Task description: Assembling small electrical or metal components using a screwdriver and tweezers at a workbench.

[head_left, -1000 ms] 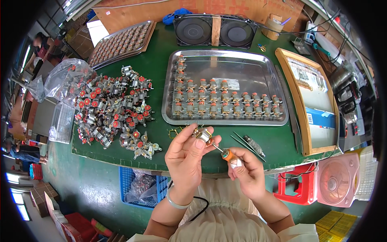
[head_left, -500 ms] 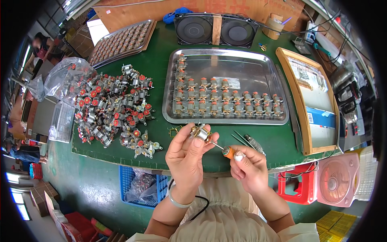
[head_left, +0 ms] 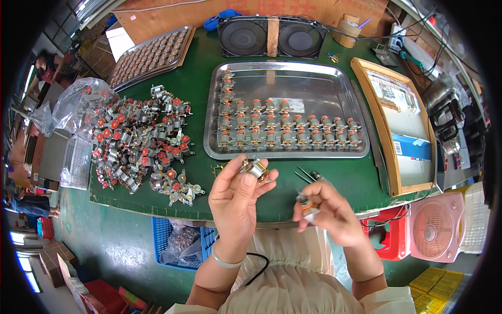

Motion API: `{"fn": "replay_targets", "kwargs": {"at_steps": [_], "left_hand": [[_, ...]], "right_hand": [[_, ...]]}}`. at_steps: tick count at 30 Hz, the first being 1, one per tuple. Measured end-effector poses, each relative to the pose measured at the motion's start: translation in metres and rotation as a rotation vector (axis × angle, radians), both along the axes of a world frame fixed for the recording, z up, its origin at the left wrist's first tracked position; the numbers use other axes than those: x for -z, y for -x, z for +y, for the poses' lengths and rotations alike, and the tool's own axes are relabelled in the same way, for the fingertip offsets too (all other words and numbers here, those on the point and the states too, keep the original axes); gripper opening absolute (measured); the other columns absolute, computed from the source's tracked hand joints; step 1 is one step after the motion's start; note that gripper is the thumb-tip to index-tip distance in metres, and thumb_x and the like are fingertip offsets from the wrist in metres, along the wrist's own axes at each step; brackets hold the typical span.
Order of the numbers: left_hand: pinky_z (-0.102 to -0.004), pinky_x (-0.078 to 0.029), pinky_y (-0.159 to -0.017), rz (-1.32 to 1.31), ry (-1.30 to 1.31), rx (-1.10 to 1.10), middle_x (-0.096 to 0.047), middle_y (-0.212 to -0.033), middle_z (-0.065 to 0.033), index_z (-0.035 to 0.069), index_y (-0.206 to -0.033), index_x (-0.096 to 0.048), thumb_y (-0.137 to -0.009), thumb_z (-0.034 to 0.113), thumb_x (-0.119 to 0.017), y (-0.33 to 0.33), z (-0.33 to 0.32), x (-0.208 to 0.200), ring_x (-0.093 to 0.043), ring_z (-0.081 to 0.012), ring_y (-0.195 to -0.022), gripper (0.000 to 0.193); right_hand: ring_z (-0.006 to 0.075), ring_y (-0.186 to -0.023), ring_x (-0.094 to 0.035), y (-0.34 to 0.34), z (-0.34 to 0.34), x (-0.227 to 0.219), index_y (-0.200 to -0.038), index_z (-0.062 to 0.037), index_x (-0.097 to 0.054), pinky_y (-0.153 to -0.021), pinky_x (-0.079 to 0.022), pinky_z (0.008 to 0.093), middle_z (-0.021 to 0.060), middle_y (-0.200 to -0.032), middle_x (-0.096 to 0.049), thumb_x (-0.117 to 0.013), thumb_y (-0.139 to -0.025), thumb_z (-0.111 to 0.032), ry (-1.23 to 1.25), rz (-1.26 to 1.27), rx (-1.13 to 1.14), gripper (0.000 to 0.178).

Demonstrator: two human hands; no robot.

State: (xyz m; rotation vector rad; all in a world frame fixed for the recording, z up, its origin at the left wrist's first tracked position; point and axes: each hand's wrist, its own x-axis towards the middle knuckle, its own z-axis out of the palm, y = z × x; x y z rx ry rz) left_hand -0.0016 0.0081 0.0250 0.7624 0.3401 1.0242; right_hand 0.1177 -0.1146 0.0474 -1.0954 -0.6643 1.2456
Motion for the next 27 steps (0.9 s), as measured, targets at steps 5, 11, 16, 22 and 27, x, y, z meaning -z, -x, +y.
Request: {"fn": "replay_targets", "kwargs": {"at_steps": [5,11,16,22,27], "left_hand": [[-0.0372,-0.052,-0.076,0.066,-0.021,0.053,-0.058,-0.101,-0.0200,0.001,-0.115,-0.046,-0.083,0.004,-0.054,0.000,-0.002,0.001,-0.060,-0.0287,-0.089,0.033],[-0.0358,-0.050,-0.078,0.134,0.011,0.080,-0.058,-0.101,-0.0197,-0.001,-0.115,-0.046,-0.083,0.004,-0.055,-0.004,-0.004,-0.001,-0.060,-0.0265,-0.088,0.033],[-0.0361,-0.050,-0.079,0.152,0.012,0.139,-0.059,-0.100,-0.0189,-0.003,-0.114,-0.047,-0.083,0.005,-0.056,-0.009,-0.009,-0.001,-0.060,-0.0252,-0.088,0.033],[-0.0354,-0.051,-0.077,0.157,0.000,0.202,-0.057,-0.103,-0.0205,0.001,-0.116,-0.046,-0.085,0.006,-0.052,-0.016,-0.016,-0.001,-0.060,-0.0267,-0.089,0.032],[-0.0364,-0.049,-0.080,0.111,0.081,0.239,-0.059,-0.101,-0.0178,-0.001,-0.114,-0.048,-0.083,0.008,-0.057,-0.018,-0.018,-0.006,-0.060,-0.0251,-0.089,0.034]], "right_hand": [[0.0163,-0.066,-0.056,-0.017,-0.004,-0.007,-0.099,-0.0001,-0.046,-0.057,-0.043,0.0280,0.0073,-0.073,-0.055,-0.063,-0.067,0.000,0.233,-1.048,0.314,0.036],[0.0297,-0.066,-0.054,-0.036,-0.009,0.011,-0.087,0.0001,-0.053,-0.060,-0.043,0.0331,0.0125,-0.075,-0.054,-0.069,-0.064,-0.006,0.293,-1.385,0.264,0.028],[0.0278,-0.064,-0.056,-0.038,-0.007,0.017,-0.088,-0.0003,-0.053,-0.056,-0.045,0.0323,0.0113,-0.077,-0.057,-0.067,-0.065,-0.005,0.105,-1.297,0.353,0.027],[0.0065,-0.062,-0.051,-0.015,-0.013,0.004,-0.092,0.0042,-0.056,-0.054,-0.041,0.0199,0.0051,-0.073,-0.059,-0.058,-0.076,-0.006,-0.064,-0.523,0.188,0.020],[0.0080,-0.060,-0.050,-0.011,-0.003,0.011,-0.096,0.0035,-0.056,-0.054,-0.041,0.0208,0.0039,-0.076,-0.059,-0.057,-0.080,-0.009,-0.033,-0.163,0.119,0.020]]}}
